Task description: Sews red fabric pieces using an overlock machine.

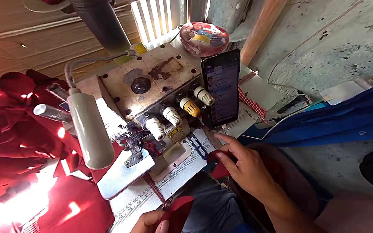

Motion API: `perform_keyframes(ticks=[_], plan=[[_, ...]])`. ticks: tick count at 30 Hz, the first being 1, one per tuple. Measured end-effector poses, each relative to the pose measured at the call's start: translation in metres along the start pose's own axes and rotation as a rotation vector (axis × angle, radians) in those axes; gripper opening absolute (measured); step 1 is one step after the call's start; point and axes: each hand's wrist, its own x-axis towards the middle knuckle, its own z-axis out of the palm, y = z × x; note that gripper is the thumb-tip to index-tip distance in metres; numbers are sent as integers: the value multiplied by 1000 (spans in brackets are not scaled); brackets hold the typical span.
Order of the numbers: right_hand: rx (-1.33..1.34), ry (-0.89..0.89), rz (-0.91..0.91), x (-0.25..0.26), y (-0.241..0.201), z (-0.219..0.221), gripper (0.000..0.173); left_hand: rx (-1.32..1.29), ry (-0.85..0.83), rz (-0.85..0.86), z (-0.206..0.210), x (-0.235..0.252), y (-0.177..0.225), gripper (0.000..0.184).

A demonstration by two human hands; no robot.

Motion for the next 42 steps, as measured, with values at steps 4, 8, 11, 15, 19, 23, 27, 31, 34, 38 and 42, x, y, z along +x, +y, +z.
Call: perform_keyframes(ticks=[4,8,11,15,19,23,27,31,34,38,42], plan=[[128,-127,-76,-5,2,-9,15,58,125,-12,4,11,-15,12],[352,-311,-125,-6,-7,-10,19,-1,247,-48,12,19,-41,13],[486,-476,-183,-13,-19,-5,22,-55,230,-64,22,13,-44,14],[704,-748,-279,-23,-43,4,28,-150,187,-117,32,4,-49,15],[647,-615,-278,-34,-63,23,24,-354,100,-183,41,-3,-43,17],[524,-315,-149,-31,-66,43,14,-451,67,-182,38,-5,-41,19],[496,-294,-102,-32,-68,47,14,-470,40,-155,32,-10,-43,22],[429,-278,-119,-30,-71,46,14,-346,34,-85,25,-10,-39,23],[382,-276,-126,-29,-73,46,18,-288,-5,-10,19,-11,-38,28],[385,-392,-153,-24,-73,44,34,-68,9,109,12,-11,-35,32],[634,-842,-287,-5,-64,35,38,325,-139,237,-16,-10,-10,29]])
